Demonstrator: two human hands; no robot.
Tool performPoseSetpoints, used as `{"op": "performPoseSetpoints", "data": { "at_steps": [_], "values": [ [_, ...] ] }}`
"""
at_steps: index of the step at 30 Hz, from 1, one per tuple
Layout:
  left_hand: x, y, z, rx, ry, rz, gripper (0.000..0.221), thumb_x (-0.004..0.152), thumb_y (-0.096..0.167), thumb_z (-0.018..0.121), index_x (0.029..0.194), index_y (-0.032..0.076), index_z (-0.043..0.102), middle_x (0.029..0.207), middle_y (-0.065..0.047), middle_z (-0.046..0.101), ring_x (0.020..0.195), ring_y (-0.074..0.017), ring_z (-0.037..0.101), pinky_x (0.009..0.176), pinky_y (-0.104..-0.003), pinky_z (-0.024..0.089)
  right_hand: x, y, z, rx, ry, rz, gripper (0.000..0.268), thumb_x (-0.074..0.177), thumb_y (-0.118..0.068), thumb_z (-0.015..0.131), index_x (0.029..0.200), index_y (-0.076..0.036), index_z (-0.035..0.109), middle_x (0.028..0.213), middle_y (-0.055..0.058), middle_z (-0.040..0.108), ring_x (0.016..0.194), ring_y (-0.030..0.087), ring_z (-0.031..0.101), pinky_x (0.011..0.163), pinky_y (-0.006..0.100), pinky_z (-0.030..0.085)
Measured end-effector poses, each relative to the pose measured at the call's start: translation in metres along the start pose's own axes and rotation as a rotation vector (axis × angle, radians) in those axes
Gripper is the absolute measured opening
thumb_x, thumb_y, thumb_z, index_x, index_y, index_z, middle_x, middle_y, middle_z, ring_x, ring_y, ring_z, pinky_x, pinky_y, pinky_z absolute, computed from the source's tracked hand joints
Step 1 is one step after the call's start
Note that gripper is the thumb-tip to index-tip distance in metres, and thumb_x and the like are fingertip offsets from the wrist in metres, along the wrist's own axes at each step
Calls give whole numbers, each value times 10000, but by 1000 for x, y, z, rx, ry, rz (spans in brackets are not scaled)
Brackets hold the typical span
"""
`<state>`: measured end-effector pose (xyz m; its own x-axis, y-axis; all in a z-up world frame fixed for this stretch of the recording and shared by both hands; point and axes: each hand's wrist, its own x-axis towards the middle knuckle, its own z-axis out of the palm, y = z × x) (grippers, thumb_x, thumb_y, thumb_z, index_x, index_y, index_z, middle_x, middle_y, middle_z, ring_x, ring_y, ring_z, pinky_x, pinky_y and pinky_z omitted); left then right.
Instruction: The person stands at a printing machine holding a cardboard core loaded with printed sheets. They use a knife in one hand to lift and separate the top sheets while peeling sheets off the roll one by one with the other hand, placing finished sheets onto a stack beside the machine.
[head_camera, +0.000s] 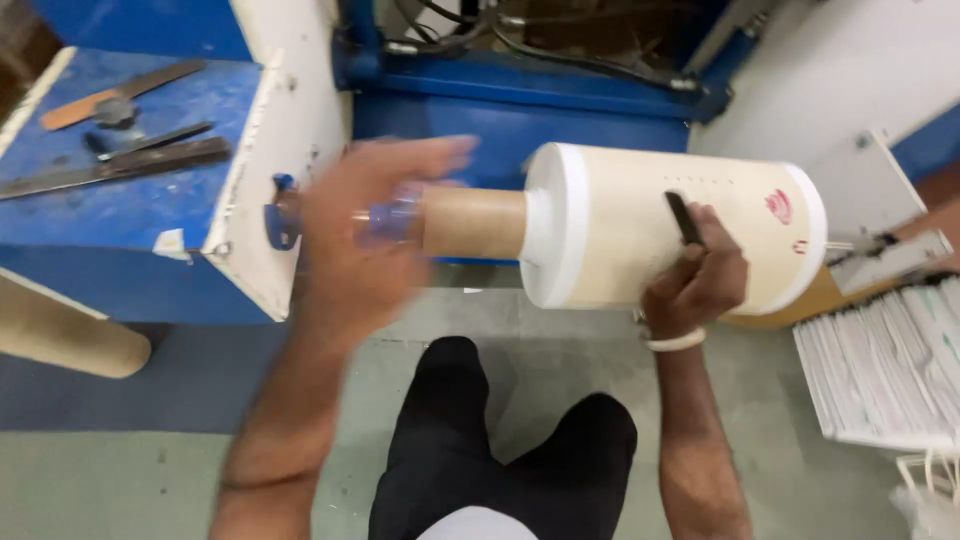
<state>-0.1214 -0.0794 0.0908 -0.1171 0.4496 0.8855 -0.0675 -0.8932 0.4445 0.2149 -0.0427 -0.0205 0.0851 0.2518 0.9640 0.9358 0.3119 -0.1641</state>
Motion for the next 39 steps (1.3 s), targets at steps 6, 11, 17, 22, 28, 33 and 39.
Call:
{"op": "performPoseSetpoints", "data": {
  "at_steps": [6,11,17,22,28,33,39],
  "values": [
    [27,-157,150,713,-764,27,676,937,620,655,1331,72,639,1240,-157,695,1110,-356,659,877,-508,494,-74,6,-6,16,168,-125,245,1156,-141,376,989,-52,531,1239,212,717,1225,378,680,1050,511,547],
    [23,-123,162,843,-998,-564,826,896,733,559,1413,90,593,1312,-211,640,1264,-360,590,1066,-516,442,-101,-12,-39,130,34,-49,171,1160,-77,406,1034,-22,507,1224,222,705,1188,416,689,993,478,591],
    [-51,-91,148,938,-614,263,873,872,649,660,1416,-29,579,1370,-298,541,1303,-472,471,1130,-597,280,-57,-1,-81,278,-33,510,187,1033,-89,718,1101,6,572,910,79,618,725,173,539,682,322,456],
    [-75,-89,144,826,-571,241,533,977,486,656,1322,80,650,1332,-159,575,1272,-336,527,1101,-512,352,13,17,-83,90,-223,153,509,817,-97,977,1177,2,631,1154,107,568,961,237,609,779,345,549],
    [-17,-113,158,713,-622,2,480,938,433,706,1233,55,678,1199,-128,629,1124,-312,564,969,-456,402,26,6,-94,115,-461,214,630,707,-191,995,1202,-24,643,1286,103,567,775,190,621,663,346,547],
    [-30,-121,160,745,-699,131,618,1032,513,694,1356,-9,634,1310,-189,628,1232,-346,541,1043,-498,362,-19,15,-100,-80,-418,97,336,763,-179,967,895,-83,673,862,38,622,757,249,642,661,392,506],
    [-45,-69,136,531,-1076,253,1067,782,825,712,1564,125,523,1619,-228,397,1518,-413,285,1220,-633,147,-36,22,-97,91,-322,193,220,794,-116,906,832,-72,694,813,76,642,728,267,635,627,395,478]
  ]
}}
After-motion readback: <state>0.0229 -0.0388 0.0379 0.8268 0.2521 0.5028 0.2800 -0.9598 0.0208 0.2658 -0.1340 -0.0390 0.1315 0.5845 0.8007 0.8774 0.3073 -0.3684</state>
